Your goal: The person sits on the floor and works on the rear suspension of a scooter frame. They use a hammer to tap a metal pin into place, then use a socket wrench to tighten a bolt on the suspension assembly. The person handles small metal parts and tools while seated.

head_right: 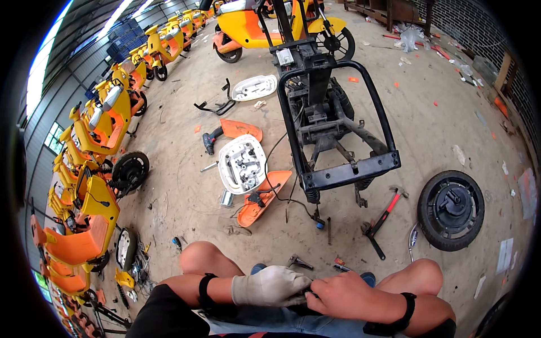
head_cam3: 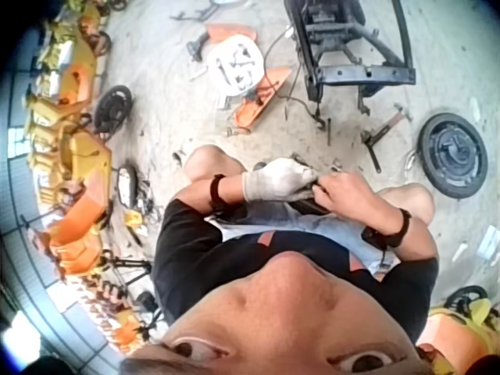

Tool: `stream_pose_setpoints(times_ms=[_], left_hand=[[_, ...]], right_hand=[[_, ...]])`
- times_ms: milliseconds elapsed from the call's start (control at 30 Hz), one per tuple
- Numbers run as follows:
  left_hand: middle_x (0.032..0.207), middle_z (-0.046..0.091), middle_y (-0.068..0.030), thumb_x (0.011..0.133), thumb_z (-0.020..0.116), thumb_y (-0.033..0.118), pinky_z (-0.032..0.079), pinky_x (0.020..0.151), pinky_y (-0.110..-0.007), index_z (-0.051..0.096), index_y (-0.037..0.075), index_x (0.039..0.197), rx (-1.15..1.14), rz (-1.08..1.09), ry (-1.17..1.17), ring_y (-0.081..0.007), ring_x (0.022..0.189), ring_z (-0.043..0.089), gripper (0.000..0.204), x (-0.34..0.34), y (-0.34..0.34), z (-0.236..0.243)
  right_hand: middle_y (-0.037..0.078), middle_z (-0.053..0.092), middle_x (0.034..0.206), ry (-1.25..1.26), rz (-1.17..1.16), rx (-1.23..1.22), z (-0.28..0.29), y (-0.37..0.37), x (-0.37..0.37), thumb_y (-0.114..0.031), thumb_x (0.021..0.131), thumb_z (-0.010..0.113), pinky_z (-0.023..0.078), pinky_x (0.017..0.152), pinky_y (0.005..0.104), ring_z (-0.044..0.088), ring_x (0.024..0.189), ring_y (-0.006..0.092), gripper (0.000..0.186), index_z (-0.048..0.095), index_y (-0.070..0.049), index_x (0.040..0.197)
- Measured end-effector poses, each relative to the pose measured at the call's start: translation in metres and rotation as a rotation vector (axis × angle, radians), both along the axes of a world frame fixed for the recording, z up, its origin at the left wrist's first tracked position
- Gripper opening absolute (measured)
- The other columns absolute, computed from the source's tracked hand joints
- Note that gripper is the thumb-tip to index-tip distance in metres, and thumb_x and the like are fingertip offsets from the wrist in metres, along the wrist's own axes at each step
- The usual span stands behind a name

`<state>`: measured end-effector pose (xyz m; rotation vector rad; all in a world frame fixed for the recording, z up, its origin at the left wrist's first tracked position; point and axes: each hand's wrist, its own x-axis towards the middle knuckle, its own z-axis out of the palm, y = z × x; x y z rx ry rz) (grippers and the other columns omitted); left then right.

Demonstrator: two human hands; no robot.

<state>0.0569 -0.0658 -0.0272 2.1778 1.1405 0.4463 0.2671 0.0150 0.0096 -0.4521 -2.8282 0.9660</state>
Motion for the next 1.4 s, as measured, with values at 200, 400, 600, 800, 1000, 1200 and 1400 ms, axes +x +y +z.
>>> stream_pose_setpoints(times_ms=[200,400,600,800,1000,1200,1400], left_hand=[[0.060,0.055,-0.0161,0.093,0.059,0.038,0.047,0.051,-0.048,0.053,0.004,0.084,-0.059,-0.137,-0.034,-0.0383,0.054,0.059,0.036,0.008,-0.006,0.002],[0.060,0.055,-0.0169,0.094,0.058,0.040,0.047,0.051,-0.048,0.053,0.003,0.085,-0.086,-0.250,-0.158,-0.0384,0.055,0.059,0.038,0.006,-0.005,0.011],[0.064,0.057,-0.0168,0.094,0.060,0.040,0.049,0.054,-0.047,0.054,0.006,0.092,-0.147,-0.047,0.085,-0.0382,0.060,0.060,0.035,0.004,-0.002,0.015],[0.063,0.057,-0.0196,0.093,0.061,0.038,0.048,0.057,-0.049,0.055,0.003,0.087,-0.216,-0.194,-0.140,-0.0395,0.061,0.061,0.037,0.004,-0.001,0.012],[0.060,0.057,-0.0164,0.091,0.064,0.038,0.048,0.053,-0.047,0.057,0.004,0.091,-0.169,-0.037,0.076,-0.0382,0.056,0.060,0.035,0.006,0.004,0.023],[0.064,0.059,-0.0166,0.090,0.064,0.038,0.048,0.055,-0.046,0.057,0.005,0.096,-0.233,-0.147,0.035,-0.0371,0.059,0.061,0.035,0.007,0.013,0.024],[0.060,0.058,-0.0133,0.090,0.065,0.039,0.048,0.051,-0.044,0.054,0.005,0.088,-0.194,-0.137,0.096,-0.0352,0.054,0.060,0.036,0.007,0.013,0.019]], right_hand=[[0.012,0.061,0.060,-0.023,0.158,-0.023,0.001,-0.002,0.008,-0.032,0.089,0.060,0.051,0.050,0.0449,0.063,0.055,0.0342,0.033,0.057,-0.005,0.069],[0.008,0.060,0.062,-0.021,0.250,-0.065,0.000,-0.006,0.012,-0.033,0.090,0.060,0.049,0.048,0.0425,0.062,0.056,0.0316,0.031,0.057,-0.009,0.071],[0.009,0.060,0.062,-0.043,0.066,0.066,0.000,0.000,0.005,-0.034,0.091,0.060,0.048,0.047,0.0436,0.062,0.057,0.0322,0.030,0.059,-0.009,0.074],[0.008,0.058,0.060,0.067,0.268,-0.024,0.003,0.002,0.009,-0.032,0.089,0.062,0.048,0.046,0.0437,0.061,0.055,0.0322,0.030,0.055,-0.008,0.072],[0.008,0.058,0.061,0.033,0.091,0.089,-0.006,0.001,0.010,-0.031,0.088,0.064,0.048,0.046,0.0428,0.062,0.056,0.0309,0.031,0.052,-0.008,0.071],[0.008,0.059,0.062,0.056,0.126,0.057,-0.009,0.003,0.015,-0.031,0.087,0.065,0.047,0.048,0.0426,0.062,0.057,0.0322,0.030,0.054,-0.007,0.072],[0.011,0.061,0.066,-0.005,0.156,-0.011,-0.007,0.011,0.015,-0.030,0.088,0.064,0.050,0.054,0.0440,0.063,0.061,0.0338,0.029,0.056,-0.005,0.075]])
